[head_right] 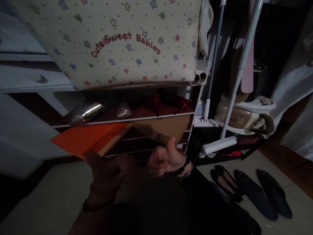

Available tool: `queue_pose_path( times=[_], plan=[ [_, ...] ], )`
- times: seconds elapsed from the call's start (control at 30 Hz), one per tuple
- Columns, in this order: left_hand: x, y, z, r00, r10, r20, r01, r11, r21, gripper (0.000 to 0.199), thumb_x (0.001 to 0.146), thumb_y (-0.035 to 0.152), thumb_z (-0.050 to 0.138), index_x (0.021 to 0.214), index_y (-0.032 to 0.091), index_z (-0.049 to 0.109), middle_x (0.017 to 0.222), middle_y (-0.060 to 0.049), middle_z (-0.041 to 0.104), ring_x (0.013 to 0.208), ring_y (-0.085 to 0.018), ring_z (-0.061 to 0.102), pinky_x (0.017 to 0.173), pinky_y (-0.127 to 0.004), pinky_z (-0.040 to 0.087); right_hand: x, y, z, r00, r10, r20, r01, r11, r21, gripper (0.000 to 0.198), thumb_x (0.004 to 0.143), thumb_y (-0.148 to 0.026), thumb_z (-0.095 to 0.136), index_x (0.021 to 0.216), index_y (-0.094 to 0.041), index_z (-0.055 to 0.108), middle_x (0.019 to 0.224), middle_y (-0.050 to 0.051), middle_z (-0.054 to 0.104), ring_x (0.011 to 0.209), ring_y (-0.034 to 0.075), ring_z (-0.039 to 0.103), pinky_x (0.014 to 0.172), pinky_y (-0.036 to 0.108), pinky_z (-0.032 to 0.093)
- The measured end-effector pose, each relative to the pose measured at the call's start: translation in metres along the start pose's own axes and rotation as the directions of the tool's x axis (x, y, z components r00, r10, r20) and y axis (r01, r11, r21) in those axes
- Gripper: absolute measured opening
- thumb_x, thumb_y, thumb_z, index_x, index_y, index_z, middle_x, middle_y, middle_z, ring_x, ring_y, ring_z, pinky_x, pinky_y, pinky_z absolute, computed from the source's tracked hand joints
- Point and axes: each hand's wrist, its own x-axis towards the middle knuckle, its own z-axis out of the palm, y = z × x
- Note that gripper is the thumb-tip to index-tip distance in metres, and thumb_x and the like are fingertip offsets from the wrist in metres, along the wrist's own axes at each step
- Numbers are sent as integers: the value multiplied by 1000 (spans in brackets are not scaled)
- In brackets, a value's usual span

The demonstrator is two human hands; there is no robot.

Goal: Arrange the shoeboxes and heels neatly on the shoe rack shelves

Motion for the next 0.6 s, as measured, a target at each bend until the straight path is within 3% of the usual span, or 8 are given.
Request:
queue_pose_path(
  times=[0.3, 0.43, 0.5, 0.6],
  plan=[
    [-2, -8, -8, 994, 6, -111, -19, 993, -112, 83, 89, 92, 31, 46, 22, 32, 37, 1, 22, 36, -10, 23, 44, -29, 16, -11, 0, -8, 997, -14, -71, 14, 1000, 3, 92, 70, -105, 3, 55, -23, 41, 45, -9, 25, 39, 7, 20, 39, 24, 18],
    [-1, -29, -26, 966, -109, -235, 64, 979, -191, 77, 89, 82, 52, 46, 21, 33, 39, 3, 23, 39, -9, 23, 45, -29, 18, -15, 9, -26, 988, 55, -148, -54, 998, 8, 88, 79, -104, 17, 53, -23, 39, 46, -9, 27, 39, 7, 22, 40, 24, 21],
    [1, -42, -35, 934, -186, -304, 126, 971, -204, 72, 92, 70, 60, 47, 21, 34, 41, 4, 24, 40, -9, 24, 45, -28, 21, -15, 15, -31, 952, 149, -268, -156, 988, -6, 81, 83, -99, 40, 55, -23, 38, 48, -10, 28, 41, 6, 21, 42, 23, 19],
    [6, -56, -44, 861, -232, -453, 197, 973, -124, 62, 90, 54, 72, 52, 20, 38, 46, 6, 29, 44, -7, 25, 46, -25, 22, -14, 20, -27, 812, 175, -556, -293, 947, -131, 71, 82, -84, 68, 61, -23, 38, 52, -12, 28, 46, 6, 17, 45, 23, 14]
  ],
)
